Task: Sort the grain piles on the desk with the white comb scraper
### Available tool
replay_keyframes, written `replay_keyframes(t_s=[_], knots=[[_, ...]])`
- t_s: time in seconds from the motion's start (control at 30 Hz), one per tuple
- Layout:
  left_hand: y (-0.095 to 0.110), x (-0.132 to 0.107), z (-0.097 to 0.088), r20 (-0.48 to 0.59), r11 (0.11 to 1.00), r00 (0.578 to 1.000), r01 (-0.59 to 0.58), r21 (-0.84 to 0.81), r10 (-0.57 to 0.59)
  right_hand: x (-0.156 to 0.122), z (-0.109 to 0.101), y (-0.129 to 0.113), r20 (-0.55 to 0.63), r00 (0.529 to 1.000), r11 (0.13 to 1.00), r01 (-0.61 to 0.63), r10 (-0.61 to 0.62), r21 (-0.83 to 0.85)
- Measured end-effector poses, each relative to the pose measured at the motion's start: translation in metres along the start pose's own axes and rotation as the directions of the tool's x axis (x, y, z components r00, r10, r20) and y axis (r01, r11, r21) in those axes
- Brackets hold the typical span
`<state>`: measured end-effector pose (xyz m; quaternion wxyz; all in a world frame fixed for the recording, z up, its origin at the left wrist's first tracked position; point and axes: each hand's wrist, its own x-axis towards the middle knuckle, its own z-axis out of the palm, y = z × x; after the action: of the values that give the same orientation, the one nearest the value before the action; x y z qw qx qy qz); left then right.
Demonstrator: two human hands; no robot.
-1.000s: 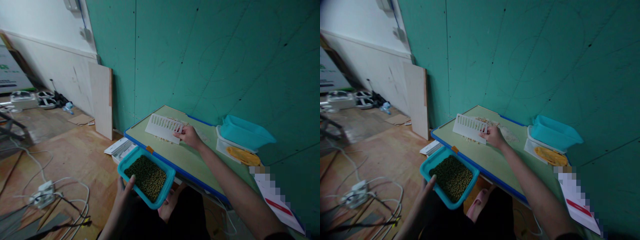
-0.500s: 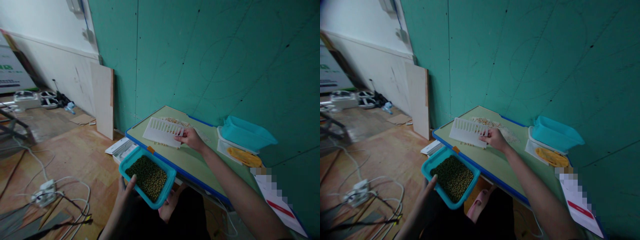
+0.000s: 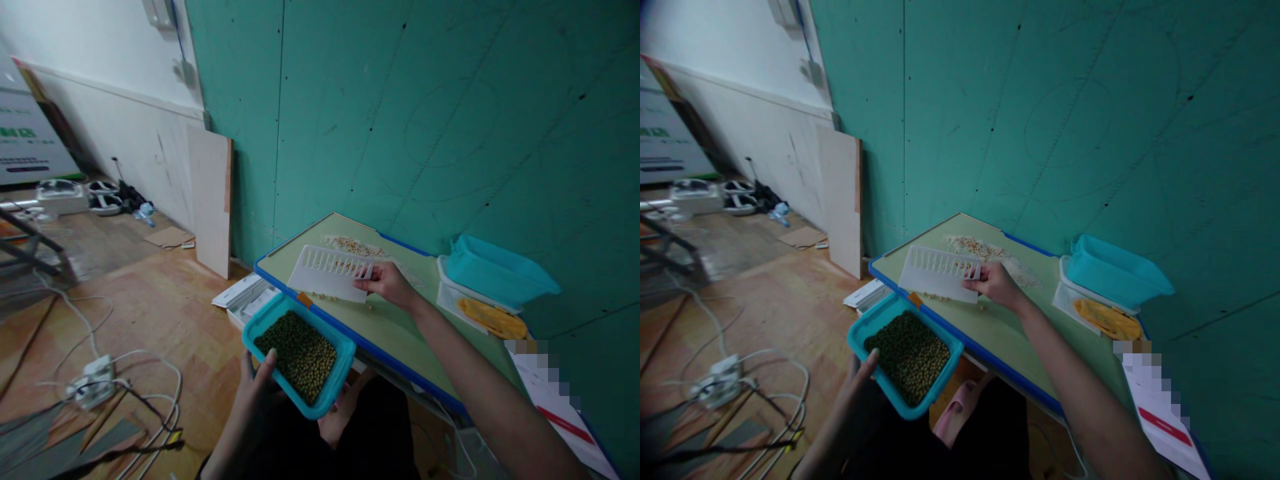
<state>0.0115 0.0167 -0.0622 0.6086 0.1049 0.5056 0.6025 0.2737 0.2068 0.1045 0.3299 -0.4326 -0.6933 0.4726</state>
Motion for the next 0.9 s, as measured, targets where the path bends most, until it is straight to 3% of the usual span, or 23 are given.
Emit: replay_keyframes(t_s=[0.17, 0.3, 0.4, 0.5, 0.57, 0.67, 0.77, 0.9], knots=[[0.000, -0.003, 0.007, -0.028, 0.999, 0.999, -0.033, 0.010, 0.033, 0.000, 0.001, -0.010, -0.012, 1.000, 1.000, 0.003, -0.003, -0.016], [0.001, -0.005, 0.007, -0.018, 0.999, 0.999, -0.034, 0.031, 0.035, -0.029, -0.009, -0.027, -0.159, 0.981, 0.981, 0.086, -0.115, -0.176], [0.000, -0.005, 0.006, -0.029, 0.999, 0.999, -0.030, 0.035, 0.031, -0.081, -0.022, -0.030, -0.379, 0.891, 0.901, 0.069, -0.249, -0.429], [0.001, -0.006, 0.006, -0.018, 0.999, 0.999, -0.029, 0.034, 0.030, -0.142, -0.028, -0.017, -0.529, 0.778, 0.748, -0.119, -0.337, -0.652], [0.001, -0.007, 0.007, -0.017, 0.998, 0.999, -0.033, 0.044, 0.034, -0.174, -0.028, -0.003, -0.540, 0.746, 0.603, -0.238, -0.388, -0.762], [0.003, -0.010, 0.010, -0.017, 0.999, 1.000, -0.015, 0.052, 0.016, -0.201, -0.023, 0.017, -0.526, 0.725, 0.427, -0.344, -0.445, -0.836], [0.004, -0.012, 0.012, -0.002, 0.999, 1.000, -0.008, 0.034, 0.008, -0.209, -0.014, 0.028, -0.481, 0.735, 0.391, -0.312, -0.478, -0.866], [0.005, -0.012, 0.013, 0.000, 0.999, 1.000, -0.027, 0.039, 0.027, -0.210, 0.000, 0.030, -0.367, 0.746, 0.380, -0.166, -0.555, -0.910]])
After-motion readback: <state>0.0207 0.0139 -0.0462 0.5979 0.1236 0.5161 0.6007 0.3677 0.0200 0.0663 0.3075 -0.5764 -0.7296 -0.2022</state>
